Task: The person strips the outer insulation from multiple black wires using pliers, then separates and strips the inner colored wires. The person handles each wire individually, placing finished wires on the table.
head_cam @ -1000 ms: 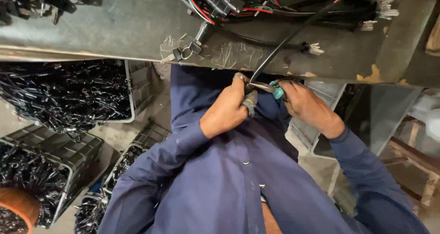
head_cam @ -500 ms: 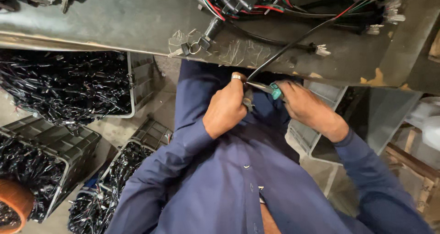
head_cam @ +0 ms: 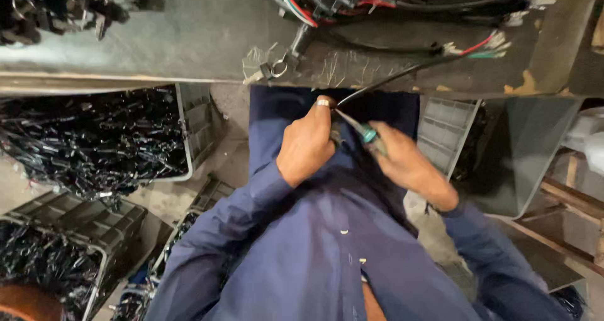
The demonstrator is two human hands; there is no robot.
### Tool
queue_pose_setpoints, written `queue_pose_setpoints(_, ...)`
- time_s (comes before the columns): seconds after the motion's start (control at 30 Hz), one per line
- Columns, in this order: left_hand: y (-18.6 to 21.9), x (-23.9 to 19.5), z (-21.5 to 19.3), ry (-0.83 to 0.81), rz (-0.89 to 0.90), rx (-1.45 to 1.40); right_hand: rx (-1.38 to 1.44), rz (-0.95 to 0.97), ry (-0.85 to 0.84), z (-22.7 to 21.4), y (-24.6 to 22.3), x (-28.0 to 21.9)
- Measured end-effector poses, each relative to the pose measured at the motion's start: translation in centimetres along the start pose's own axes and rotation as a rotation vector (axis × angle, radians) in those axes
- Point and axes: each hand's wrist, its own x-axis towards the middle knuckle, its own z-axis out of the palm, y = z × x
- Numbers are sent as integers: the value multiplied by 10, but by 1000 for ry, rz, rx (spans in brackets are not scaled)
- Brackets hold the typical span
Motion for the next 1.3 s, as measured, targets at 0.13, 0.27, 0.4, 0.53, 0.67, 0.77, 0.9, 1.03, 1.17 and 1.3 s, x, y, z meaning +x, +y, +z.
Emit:
queue_pose_setpoints(0.13,4,10,-9,-48,-9,57,90,71,-10,12,4,-2)
queue_pose_setpoints(0.27,7,15,-10,-46,17,2,162,66,-31,15,15,-2)
queue_pose_setpoints(0.4,16,11,2,-65,-40,-35,24,-27,32,8,28,-6)
queue_pose_setpoints(0.53,25,10,8,-34,-96,-40,-97,-175,106,8,35,-8)
queue_pose_setpoints(0.67,27,9,-1,-71,-125,-94,25,-19,55,21,40,-4)
queue_pose_setpoints(0.77,34,11,-8,-159,-155,-193,-2,-22,132,20,46,-7)
queue_pose_setpoints(0.9,41,5,-15,-269,-79,-749,57,-73,139,16,52,-14)
queue_pose_setpoints(1.03,49,1,-10,-283,-36,-879,227,-293,159,13,58,-13)
queue_pose_setpoints(1.17,66,-5,-12,-293,-58,-968,282,-497,217,21,64,-3)
queue_pose_setpoints(1.3,78,-7,-15,-293,-97,-992,401,-314,15,8,76,10)
